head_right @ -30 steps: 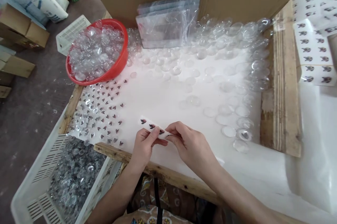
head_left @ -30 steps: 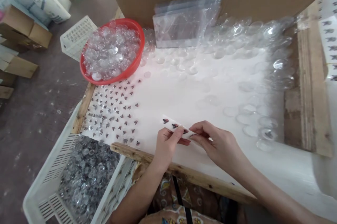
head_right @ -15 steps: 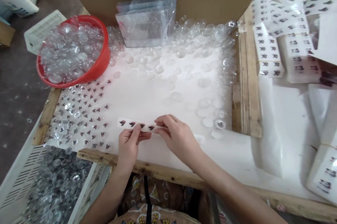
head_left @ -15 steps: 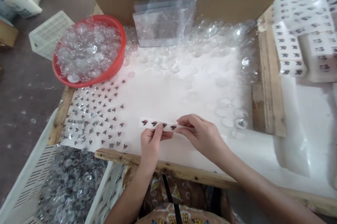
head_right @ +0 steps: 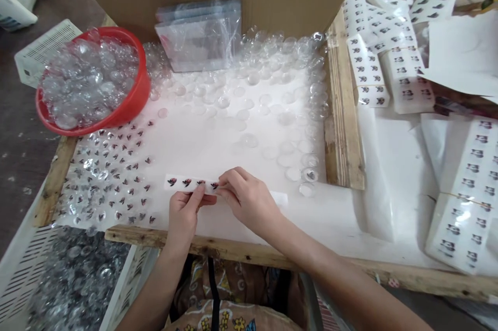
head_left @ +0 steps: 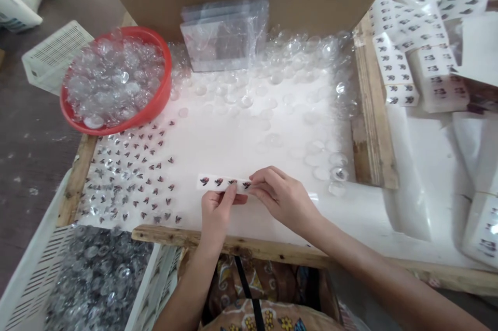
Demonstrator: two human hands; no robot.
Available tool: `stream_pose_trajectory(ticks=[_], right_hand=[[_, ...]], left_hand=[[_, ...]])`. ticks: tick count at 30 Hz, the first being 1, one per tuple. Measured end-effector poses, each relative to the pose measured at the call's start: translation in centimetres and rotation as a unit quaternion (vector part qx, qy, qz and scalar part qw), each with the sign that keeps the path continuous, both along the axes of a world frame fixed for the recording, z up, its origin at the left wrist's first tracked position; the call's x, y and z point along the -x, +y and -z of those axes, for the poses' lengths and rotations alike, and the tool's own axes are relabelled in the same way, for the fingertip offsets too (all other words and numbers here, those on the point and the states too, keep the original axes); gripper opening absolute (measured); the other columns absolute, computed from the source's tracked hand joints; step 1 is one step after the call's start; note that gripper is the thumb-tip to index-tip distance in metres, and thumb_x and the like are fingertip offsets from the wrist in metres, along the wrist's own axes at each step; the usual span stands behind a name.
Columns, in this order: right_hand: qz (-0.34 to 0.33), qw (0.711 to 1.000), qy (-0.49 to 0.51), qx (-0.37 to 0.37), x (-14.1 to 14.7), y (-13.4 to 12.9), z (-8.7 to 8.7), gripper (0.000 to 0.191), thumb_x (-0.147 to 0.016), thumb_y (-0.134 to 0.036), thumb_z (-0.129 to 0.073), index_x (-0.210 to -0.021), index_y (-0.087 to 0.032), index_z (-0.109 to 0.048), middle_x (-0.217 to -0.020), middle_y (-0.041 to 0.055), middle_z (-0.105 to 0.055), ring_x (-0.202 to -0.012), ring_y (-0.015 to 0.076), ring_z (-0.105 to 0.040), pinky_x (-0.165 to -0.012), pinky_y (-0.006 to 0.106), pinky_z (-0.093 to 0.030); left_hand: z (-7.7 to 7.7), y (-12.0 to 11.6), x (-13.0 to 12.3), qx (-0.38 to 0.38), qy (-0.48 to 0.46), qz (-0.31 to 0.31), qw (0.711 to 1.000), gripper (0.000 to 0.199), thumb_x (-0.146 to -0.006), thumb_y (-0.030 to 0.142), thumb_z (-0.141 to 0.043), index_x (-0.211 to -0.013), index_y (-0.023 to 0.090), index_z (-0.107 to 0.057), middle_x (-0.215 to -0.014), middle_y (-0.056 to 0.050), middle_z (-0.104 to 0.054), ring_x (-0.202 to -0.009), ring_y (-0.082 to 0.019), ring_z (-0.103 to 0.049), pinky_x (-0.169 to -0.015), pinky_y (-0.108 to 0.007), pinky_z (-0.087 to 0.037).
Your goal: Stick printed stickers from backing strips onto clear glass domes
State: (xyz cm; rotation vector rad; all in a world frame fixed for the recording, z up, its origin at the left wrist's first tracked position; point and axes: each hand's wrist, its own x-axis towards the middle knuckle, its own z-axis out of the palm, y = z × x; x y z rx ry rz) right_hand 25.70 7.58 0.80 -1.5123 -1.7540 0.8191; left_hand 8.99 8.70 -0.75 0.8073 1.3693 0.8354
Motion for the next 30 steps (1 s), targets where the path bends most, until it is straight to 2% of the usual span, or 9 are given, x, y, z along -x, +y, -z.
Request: stream_pose_trajectory(ticks=[4,5,9,10,13,15,23,27,30], right_hand=[[-0.014,0.999,0.031,-0.021,-0.8,0.8,-1.2,0.010,-0.092,-0.019,-0.048,-0.084,-0.022,-0.053,-0.089,0.0063,-0.067,-0.086,0.0187,-0.063,-0.072,0.032,-0.050],[0.000,0.999,0.048,-0.022,-1.5,1.4,-1.5,0.010,-0.093,-0.020,-0.048,-0.085,-0.023,-0.053,-0.090,0.0064,-0.067,-0.087,0.0188,-0.063,-0.073,0.032,-0.050],[0.178,0.982,0.065,0.011,-5.4,4.2,-1.9,0.008,-0.089,-0.026,-0.053,-0.082,-0.023,-0.051,-0.080,0.0029,-0.064,-0.070,0.0153,-0.059,-0.062,0.029,-0.046],[0.187,0.980,0.053,0.039,-6.1,4.9,-1.8,0.010,-0.088,-0.027,-0.055,-0.080,-0.023,-0.051,-0.075,0.0014,-0.062,-0.065,0.0142,-0.056,-0.059,0.028,-0.044],[0.138,0.982,0.023,0.123,-6.8,6.3,-1.0,0.012,-0.084,-0.028,-0.058,-0.075,-0.022,-0.052,-0.067,-0.0014,-0.059,-0.057,0.0118,-0.050,-0.054,0.026,-0.038],[0.108,0.983,0.012,0.149,-6.3,6.9,-0.6,0.013,-0.083,-0.027,-0.058,-0.074,-0.022,-0.052,-0.065,-0.0018,-0.058,-0.056,0.0112,-0.048,-0.054,0.026,-0.037],[0.070,0.983,-0.043,0.167,-5.0,8.4,0.0,0.010,-0.080,-0.019,-0.058,-0.073,-0.021,-0.052,-0.067,-0.0016,-0.059,-0.059,0.0112,-0.048,-0.056,0.025,-0.036],[0.073,0.979,-0.084,0.169,-4.6,8.5,0.1,0.011,-0.079,-0.013,-0.057,-0.073,-0.020,-0.052,-0.067,-0.0013,-0.059,-0.060,0.0114,-0.049,-0.058,0.025,-0.035],[0.049,0.979,-0.134,0.145,-3.8,8.1,0.2,0.013,-0.080,-0.009,-0.053,-0.073,-0.019,-0.052,-0.070,0.0005,-0.059,-0.061,0.0115,-0.048,-0.060,0.025,-0.034]], left_hand=[[0.1,0.1,-0.1,0.001,-0.002,-0.005,1.000,0.033,-0.077,0.044,-0.072,-0.078,0.011,-0.076,-0.068,-0.009,-0.074,-0.061,-0.021,-0.071,-0.065,-0.031,-0.058],[0.1,0.2,-0.1,0.005,-0.010,-0.011,1.000,0.032,-0.076,0.044,-0.073,-0.076,0.011,-0.076,-0.066,-0.008,-0.074,-0.060,-0.021,-0.071,-0.064,-0.031,-0.058],[-0.1,0.7,-0.2,0.030,-0.057,-0.051,0.997,0.031,-0.070,0.043,-0.077,-0.068,0.012,-0.073,-0.057,-0.006,-0.070,-0.054,-0.018,-0.068,-0.059,-0.029,-0.057],[-0.2,0.8,-0.2,0.036,-0.067,-0.059,0.995,0.031,-0.069,0.042,-0.079,-0.067,0.012,-0.073,-0.056,-0.005,-0.070,-0.053,-0.017,-0.067,-0.057,-0.028,-0.057],[-0.4,1.0,-0.4,0.048,-0.084,-0.065,0.993,0.028,-0.066,0.039,-0.081,-0.067,0.012,-0.073,-0.056,-0.005,-0.069,-0.051,-0.016,-0.066,-0.054,-0.026,-0.056],[-0.5,1.0,-0.4,0.050,-0.087,-0.064,0.993,0.027,-0.066,0.038,-0.081,-0.067,0.012,-0.073,-0.056,-0.005,-0.069,-0.051,-0.016,-0.066,-0.054,-0.026,-0.056],[-0.2,0.9,-0.2,0.052,-0.083,-0.062,0.993,0.028,-0.067,0.039,-0.080,-0.067,0.012,-0.072,-0.055,-0.004,-0.068,-0.051,-0.015,-0.064,-0.054,-0.026,-0.056],[-0.4,1.0,-0.1,0.053,-0.084,-0.056,0.994,0.028,-0.068,0.039,-0.080,-0.069,0.012,-0.073,-0.056,-0.004,-0.068,-0.051,-0.015,-0.064,-0.054,-0.026,-0.055],[-0.5,1.0,-0.2,0.051,-0.080,-0.054,0.994,0.029,-0.067,0.040,-0.080,-0.069,0.012,-0.073,-0.056,-0.004,-0.068,-0.051,-0.015,-0.064,-0.053,-0.026,-0.055]])
